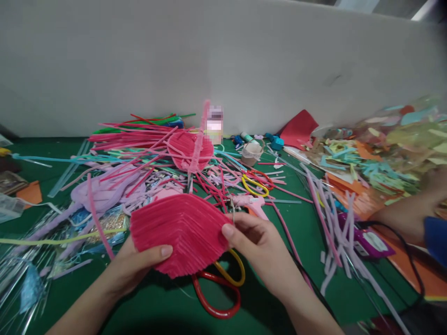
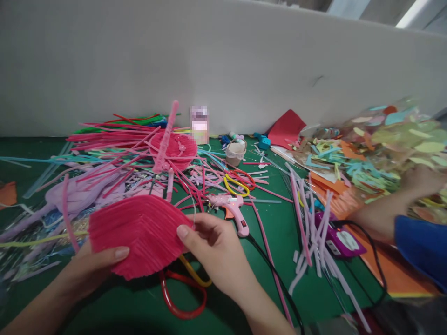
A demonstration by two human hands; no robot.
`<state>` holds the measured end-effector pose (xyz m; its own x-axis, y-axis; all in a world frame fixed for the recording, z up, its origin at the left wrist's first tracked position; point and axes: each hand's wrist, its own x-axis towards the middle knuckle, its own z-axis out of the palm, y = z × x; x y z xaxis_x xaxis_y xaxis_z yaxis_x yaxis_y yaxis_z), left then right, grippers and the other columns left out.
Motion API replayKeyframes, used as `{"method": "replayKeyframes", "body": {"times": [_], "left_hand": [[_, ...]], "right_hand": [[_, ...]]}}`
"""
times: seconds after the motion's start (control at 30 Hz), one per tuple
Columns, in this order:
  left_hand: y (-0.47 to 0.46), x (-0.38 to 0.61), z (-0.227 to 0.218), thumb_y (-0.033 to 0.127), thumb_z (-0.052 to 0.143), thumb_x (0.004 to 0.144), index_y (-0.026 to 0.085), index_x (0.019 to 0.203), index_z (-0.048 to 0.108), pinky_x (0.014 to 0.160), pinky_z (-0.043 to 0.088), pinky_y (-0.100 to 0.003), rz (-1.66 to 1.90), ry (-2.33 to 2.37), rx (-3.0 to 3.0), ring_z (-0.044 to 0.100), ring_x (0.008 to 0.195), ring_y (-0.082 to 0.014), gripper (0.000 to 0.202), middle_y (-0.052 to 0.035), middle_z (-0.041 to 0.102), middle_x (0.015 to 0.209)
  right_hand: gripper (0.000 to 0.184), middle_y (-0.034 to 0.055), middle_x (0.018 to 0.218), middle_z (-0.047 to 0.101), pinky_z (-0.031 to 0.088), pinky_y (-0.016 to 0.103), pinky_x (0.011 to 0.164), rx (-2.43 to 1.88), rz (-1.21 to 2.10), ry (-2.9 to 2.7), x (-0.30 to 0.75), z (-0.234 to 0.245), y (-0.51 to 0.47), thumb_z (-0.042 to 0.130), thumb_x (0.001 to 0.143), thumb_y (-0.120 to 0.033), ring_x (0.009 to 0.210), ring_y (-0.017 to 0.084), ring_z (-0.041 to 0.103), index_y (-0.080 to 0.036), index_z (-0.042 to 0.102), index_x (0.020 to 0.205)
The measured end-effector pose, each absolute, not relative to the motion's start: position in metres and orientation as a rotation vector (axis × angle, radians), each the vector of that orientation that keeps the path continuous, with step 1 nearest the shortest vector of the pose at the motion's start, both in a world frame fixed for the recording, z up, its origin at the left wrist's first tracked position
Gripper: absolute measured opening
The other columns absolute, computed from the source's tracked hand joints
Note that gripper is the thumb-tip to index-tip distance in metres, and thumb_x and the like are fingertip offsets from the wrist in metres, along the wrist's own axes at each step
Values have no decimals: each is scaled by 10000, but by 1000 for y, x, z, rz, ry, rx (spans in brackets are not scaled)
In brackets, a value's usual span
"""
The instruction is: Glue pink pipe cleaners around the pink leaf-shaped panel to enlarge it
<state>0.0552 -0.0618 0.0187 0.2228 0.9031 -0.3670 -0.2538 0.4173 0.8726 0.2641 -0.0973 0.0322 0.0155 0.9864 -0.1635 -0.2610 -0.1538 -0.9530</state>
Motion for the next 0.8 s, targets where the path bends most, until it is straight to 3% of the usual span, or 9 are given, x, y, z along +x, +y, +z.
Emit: {"method": "replayKeyframes", "body": {"times": [0.17,0.27,0.37,0.63,0.8], "left_hand": [[-49,59,13,337,853,570,205,1062,672,719,582,-331,1011,1001,921,720,815,-262,540,-90,754,957],[-42,58,13,323,828,624,187,806,657,665,569,-275,1157,1189,1042,704,743,-202,284,-66,735,914],[-40,57,15,319,808,653,187,603,532,620,560,-260,1263,1276,1098,698,792,-212,310,-53,707,901],[-39,55,10,286,820,641,194,630,509,617,496,-226,1233,1274,1136,625,680,-143,325,5,673,712],[-38,54,4,316,791,681,196,608,450,608,485,-235,1184,1232,1140,573,636,-122,370,17,656,720]], "right_hand": [[253,24,748,679,535,248,625,-1168,1282,-739,272,29,-97,772,718,-409,668,143,612,-208,733,865],[217,21,736,647,514,222,595,-1211,1178,-760,282,26,-98,765,734,-389,643,123,567,-197,726,825],[194,2,704,616,485,196,576,-1231,1141,-767,288,24,-100,763,744,-372,614,99,525,-199,724,821],[174,-28,658,590,454,189,584,-1228,1160,-752,285,20,-102,772,734,-367,586,82,486,-216,727,807],[175,-32,638,581,422,181,547,-1240,1148,-768,286,19,-99,776,725,-375,550,70,444,-214,717,755]]}}
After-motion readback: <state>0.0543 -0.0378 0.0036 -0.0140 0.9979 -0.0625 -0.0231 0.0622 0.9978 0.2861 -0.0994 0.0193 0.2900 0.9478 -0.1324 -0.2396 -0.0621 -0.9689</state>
